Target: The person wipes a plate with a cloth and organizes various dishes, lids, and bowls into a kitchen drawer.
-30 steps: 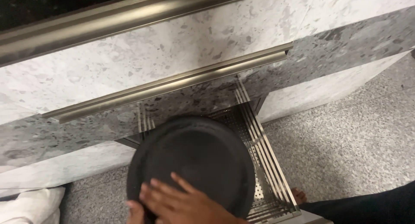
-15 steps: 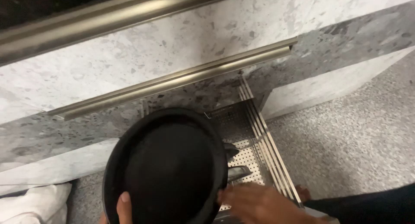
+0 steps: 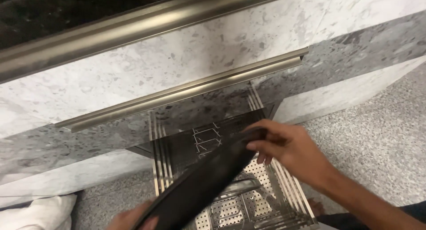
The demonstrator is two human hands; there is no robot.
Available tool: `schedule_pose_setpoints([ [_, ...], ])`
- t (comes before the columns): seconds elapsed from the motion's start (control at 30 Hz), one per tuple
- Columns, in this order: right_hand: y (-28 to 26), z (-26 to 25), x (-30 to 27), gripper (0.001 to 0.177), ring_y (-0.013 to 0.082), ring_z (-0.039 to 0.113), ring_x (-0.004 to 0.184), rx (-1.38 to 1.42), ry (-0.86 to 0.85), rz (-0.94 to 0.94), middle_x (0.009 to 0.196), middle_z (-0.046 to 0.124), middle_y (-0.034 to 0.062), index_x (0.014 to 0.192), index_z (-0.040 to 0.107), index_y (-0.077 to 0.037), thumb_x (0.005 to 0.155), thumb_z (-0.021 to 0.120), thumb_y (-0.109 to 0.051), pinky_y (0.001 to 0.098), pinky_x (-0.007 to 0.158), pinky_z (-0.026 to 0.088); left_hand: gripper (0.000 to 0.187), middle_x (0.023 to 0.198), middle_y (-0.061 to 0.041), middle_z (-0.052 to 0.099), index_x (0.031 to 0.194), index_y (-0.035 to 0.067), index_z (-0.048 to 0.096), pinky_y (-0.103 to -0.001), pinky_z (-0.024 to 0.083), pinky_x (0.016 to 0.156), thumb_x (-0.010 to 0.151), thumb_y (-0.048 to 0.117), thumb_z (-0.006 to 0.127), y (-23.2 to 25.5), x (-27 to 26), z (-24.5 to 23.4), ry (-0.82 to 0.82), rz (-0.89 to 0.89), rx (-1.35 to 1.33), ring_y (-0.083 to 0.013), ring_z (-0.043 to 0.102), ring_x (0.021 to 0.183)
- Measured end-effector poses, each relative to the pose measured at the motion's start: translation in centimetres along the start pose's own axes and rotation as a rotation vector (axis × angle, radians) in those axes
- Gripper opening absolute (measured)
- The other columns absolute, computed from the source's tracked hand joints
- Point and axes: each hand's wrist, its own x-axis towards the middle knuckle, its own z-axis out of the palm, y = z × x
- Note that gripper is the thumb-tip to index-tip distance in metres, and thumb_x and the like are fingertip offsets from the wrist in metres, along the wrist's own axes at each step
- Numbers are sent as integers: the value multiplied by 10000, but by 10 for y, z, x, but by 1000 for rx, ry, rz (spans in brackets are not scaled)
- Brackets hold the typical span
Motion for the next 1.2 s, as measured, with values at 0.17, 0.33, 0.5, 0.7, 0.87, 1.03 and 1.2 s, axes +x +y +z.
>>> schedule_pose_setpoints([
  [0.17, 10, -21, 3, 285, 157, 782, 729, 43, 126, -216, 905, 805, 79, 1110, 817, -99, 879, 668, -23, 291, 676, 665, 494, 1193, -93, 780, 1281, 192, 734, -377, 558, 954, 797, 98, 738, 159, 124, -68, -9, -71, -43, -249, 724, 1129],
  [0.33, 5, -20, -3, 384, 173, 762, 731, -178, 316, -228, 969, 855, 41, 1186, 775, -189, 892, 614, 0, 316, 629, 604, 424, 1244, -77, 763, 1233, 162, 729, -371, 575, 965, 844, -3, 696, 205, 168, -67, 104, -148, -77, -249, 715, 1221],
  [0.5, 54, -7, 5, 446, 232, 788, 1031, -245, 334, -405, 1206, 787, 104, 1248, 716, -117, 861, 581, 58, 327, 877, 595, 592, 1284, -97, 732, 1293, 164, 701, -394, 541, 1022, 783, -118, 603, 184, 169, -30, 92, -55, -41, -293, 657, 1273],
  [0.7, 72, 4, 41, 430, 264, 765, 1072, -282, 376, -362, 1233, 757, 103, 1250, 711, -151, 869, 620, 26, 347, 921, 600, 683, 1358, -110, 691, 1362, 220, 686, -427, 486, 1028, 758, -96, 642, 142, 181, 5, -45, -247, 10, -307, 582, 1284],
  [0.87, 56, 19, 72, 485, 338, 734, 1062, -313, 441, -367, 1196, 754, 135, 1222, 720, -148, 800, 599, 59, 399, 893, 578, 642, 1336, -106, 681, 1395, 297, 655, -437, 514, 984, 855, -44, 591, 92, 190, 26, -11, -303, 108, -319, 597, 1288],
  [1.03, 53, 25, 106, 445, 383, 694, 1119, -258, 474, -455, 1209, 747, 165, 1220, 705, -98, 819, 584, 54, 426, 919, 549, 696, 1262, -109, 720, 1325, 344, 663, -423, 565, 976, 780, -79, 572, 39, 197, 58, 107, -337, 50, -303, 682, 1178],
  [1.2, 54, 40, 113, 378, 342, 757, 991, -275, 422, -52, 1171, 765, 121, 1249, 728, -183, 908, 609, -70, 410, 903, 587, 725, 1305, -141, 664, 1388, 325, 660, -471, 547, 933, 792, -75, 558, 39, 202, 68, 38, -391, 101, -356, 644, 1186],
])
